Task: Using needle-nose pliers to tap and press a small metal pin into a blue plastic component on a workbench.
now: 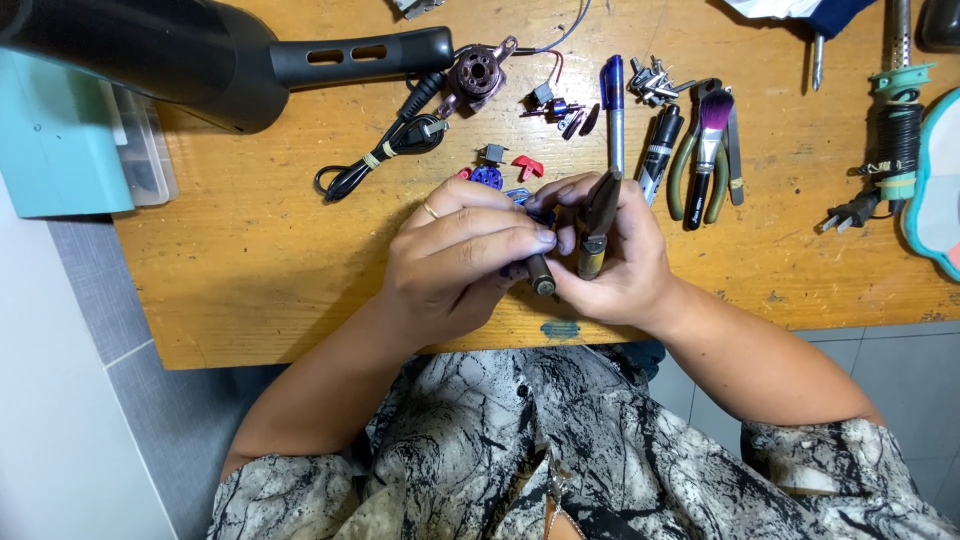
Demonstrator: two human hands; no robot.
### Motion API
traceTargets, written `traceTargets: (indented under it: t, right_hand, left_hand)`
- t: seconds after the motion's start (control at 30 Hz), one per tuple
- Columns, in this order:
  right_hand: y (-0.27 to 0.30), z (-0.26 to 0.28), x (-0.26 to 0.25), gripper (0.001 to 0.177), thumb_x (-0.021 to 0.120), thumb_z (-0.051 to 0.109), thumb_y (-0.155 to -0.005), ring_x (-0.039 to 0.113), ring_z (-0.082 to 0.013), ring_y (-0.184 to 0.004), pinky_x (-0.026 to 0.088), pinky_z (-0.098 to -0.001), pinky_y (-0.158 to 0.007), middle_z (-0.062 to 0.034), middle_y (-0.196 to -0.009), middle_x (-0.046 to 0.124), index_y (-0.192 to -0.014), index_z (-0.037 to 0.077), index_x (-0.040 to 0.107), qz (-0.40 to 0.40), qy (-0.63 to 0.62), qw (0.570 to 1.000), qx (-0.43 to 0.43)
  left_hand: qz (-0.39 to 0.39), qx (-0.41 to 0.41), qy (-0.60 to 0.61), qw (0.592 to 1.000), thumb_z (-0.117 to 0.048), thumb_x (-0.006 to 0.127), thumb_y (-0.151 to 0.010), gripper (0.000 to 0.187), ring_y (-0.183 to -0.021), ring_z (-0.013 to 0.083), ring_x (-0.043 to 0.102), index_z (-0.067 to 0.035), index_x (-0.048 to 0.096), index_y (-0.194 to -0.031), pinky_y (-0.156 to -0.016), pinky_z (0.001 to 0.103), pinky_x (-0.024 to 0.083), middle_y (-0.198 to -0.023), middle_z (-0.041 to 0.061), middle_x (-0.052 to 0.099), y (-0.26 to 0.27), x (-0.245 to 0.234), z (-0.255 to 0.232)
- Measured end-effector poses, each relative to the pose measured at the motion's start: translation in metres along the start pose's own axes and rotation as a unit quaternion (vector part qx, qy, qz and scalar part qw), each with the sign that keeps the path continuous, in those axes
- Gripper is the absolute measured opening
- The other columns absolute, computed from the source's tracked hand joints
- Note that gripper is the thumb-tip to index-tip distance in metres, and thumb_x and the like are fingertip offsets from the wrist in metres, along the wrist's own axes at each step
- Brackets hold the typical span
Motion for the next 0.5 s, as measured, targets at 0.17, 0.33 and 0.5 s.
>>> traceTargets:
  t: [0.17, 0.33, 0.5]
  right_hand:
    - [0.0000, 0.0004, 0.0010, 0.056, 0.086, 0.010, -0.101, 0.074, -0.0381, -0.126, 0.063, -0.0473, -0.117, -0.0258, -0.131, 0.065, -0.139, -0.003, 0.047, -0.006, 0.005, 1.000, -0.002]
    - [-0.0043, 0.0044, 0.0024, 0.040, 0.074, 0.006, -0.110, 0.076, -0.0387, -0.123, 0.064, -0.0467, -0.113, -0.0279, -0.130, 0.066, -0.138, -0.002, 0.046, -0.002, -0.001, 1.000, -0.010]
    - [-0.0048, 0.0058, 0.0031, 0.049, 0.081, 0.006, -0.105, 0.077, -0.0384, -0.122, 0.065, -0.0455, -0.112, -0.0280, -0.131, 0.067, -0.138, -0.003, 0.047, -0.005, 0.005, 1.000, -0.014]
  left_hand:
    - [-0.003, 0.000, -0.002, 1.000, -0.013, 0.063, -0.122, 0.020, -0.106, 0.0395, 0.078, -0.003, 0.078, -0.130, -0.102, 0.049, 0.069, -0.121, 0.016, 0.084, 0.0002, 0.0005, -0.0002]
    - [0.005, 0.010, -0.006, 1.000, -0.008, 0.063, -0.121, 0.018, -0.106, 0.0387, 0.079, -0.002, 0.077, -0.130, -0.102, 0.049, 0.068, -0.121, 0.016, 0.085, -0.0015, -0.0002, -0.0009]
    - [0.001, 0.021, -0.020, 1.000, -0.004, 0.059, -0.122, 0.021, -0.105, 0.0396, 0.078, -0.003, 0.077, -0.132, -0.099, 0.048, 0.069, -0.123, 0.014, 0.084, 0.0040, 0.0041, 0.0025]
Point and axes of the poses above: each hand's wrist, its own y-axis away from the middle knuckle, its own x-axis out of the palm, z = x × y, the point moved 1 cm from there along -y, towards the middle knuckle
